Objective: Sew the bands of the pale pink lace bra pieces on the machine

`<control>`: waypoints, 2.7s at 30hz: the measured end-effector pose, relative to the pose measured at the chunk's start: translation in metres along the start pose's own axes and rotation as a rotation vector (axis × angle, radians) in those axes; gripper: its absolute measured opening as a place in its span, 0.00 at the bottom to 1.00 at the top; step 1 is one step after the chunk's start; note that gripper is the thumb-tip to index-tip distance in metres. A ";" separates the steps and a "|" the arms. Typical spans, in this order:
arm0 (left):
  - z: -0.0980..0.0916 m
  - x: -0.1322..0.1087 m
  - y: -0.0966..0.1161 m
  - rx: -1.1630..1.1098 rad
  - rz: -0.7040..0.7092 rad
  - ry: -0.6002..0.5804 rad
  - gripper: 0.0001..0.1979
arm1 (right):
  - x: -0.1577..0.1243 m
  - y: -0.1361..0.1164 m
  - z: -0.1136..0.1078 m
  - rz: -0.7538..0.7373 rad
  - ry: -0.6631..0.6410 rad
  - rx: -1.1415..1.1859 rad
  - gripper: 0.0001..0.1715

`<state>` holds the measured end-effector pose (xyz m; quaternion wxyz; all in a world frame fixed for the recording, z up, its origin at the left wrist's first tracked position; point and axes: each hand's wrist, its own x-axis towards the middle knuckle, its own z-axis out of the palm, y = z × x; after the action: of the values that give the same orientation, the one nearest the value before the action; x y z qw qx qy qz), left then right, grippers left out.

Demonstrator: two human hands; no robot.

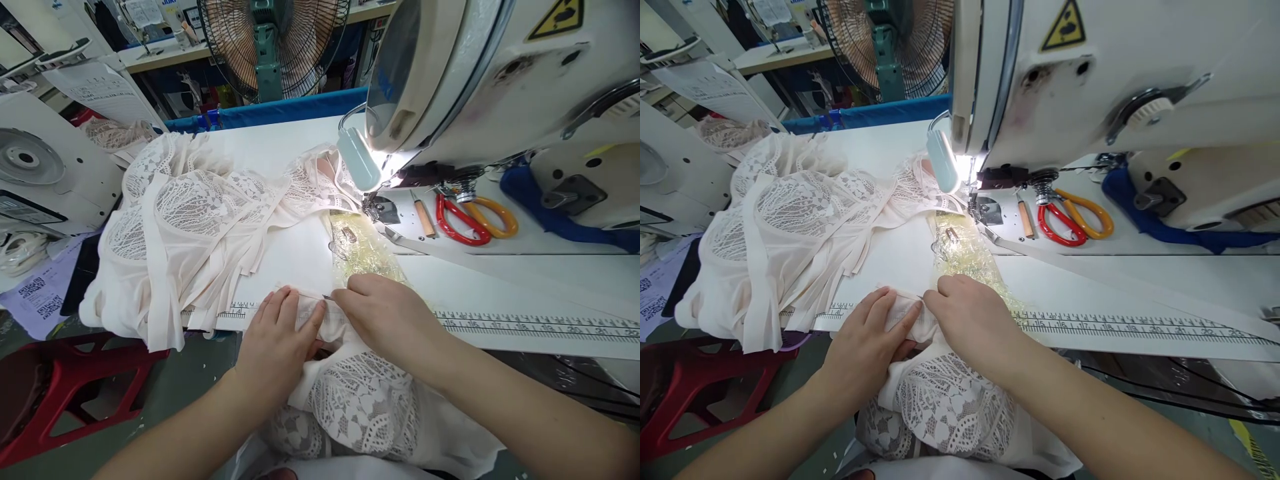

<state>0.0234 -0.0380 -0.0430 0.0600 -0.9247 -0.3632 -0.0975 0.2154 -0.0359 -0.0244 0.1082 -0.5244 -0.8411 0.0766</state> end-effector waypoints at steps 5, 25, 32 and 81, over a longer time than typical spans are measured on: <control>-0.001 0.000 0.000 0.005 0.008 0.001 0.19 | -0.009 0.005 -0.005 0.023 -0.016 -0.030 0.11; -0.005 0.003 0.010 -0.028 0.058 -0.119 0.24 | -0.005 -0.008 0.012 0.111 0.174 0.161 0.13; -0.004 0.001 0.011 -0.050 0.011 -0.133 0.26 | 0.006 -0.013 0.011 0.095 0.125 0.123 0.14; -0.024 -0.004 -0.027 -0.051 -0.135 -0.325 0.28 | -0.138 0.005 0.053 0.520 -0.006 0.991 0.11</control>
<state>-0.0017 -0.0254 -0.0194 -0.0296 -0.9029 -0.4270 0.0405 0.2641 -0.1584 -0.0905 0.3169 -0.6010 -0.5477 0.4883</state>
